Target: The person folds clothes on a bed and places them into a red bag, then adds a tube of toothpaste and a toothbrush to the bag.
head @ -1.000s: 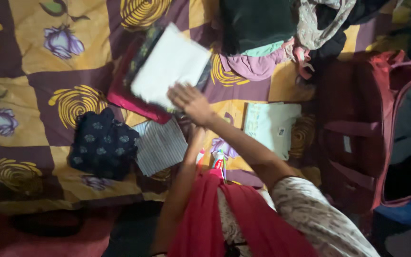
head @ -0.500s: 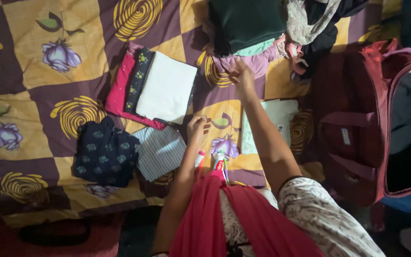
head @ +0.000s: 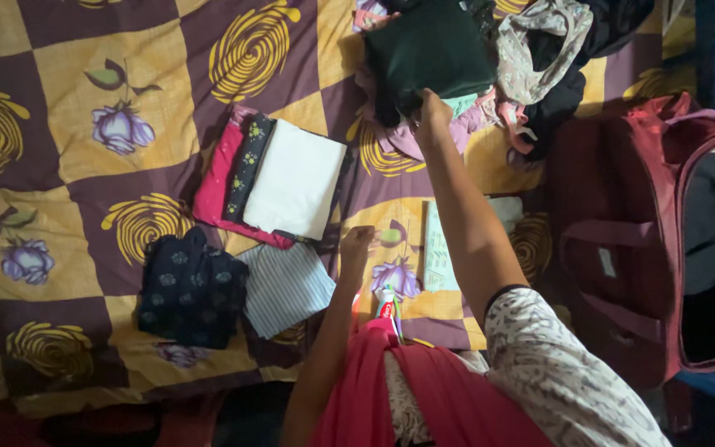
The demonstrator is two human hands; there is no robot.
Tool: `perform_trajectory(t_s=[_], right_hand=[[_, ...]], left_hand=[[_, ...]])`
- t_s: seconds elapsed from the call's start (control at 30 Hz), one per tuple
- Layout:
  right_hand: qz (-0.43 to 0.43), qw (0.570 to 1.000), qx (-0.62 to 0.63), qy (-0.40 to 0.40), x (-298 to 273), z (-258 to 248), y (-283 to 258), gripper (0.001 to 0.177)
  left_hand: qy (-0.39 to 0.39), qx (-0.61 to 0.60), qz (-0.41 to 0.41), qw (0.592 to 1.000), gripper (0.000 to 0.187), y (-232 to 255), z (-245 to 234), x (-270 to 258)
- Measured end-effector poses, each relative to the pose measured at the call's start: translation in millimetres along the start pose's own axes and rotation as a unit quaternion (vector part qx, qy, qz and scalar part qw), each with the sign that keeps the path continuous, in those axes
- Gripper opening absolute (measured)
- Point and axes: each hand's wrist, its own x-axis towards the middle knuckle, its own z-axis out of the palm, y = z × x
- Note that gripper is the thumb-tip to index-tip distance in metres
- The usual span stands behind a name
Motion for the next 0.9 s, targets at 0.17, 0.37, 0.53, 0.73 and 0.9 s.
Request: perform_trajectory(t_s=[0.17,0.37,0.53,0.73,0.9], right_hand=[[-0.014,1.0,0.02,0.011,-0.1,6.3,-12.5,0.028],[-0.012,0.998,-0.053,-0.029,-29.5,19.0,-32.0,0.024],[-0.086,0.993,-0.002,-0.08,1.2,0.7,-29.4,0.012],[-0.218,0.941,0.074,-0.249,-25.5,-53.8,-78.0,0.012],[-0.207,0.907,0.101,-0.354,-182.6,-96.9,-140.1,0.012]], left_hand=[[-0.001,0.013,0.04,0.999,0.026,9.1,4.4,0.3],[-0.014,-0.004,0.026,1.0,0.027,16.2,7.9,-7.1],[-0.017,-0.002,0.049,0.999,0.028,20.5,0.4,-19.9],[-0.03,-0.048,0.069,0.996,0.03,38.5,-4.6,-34.2],[-0.04,-0.107,0.052,0.992,0.043,64.8,15.5,-46.1]])
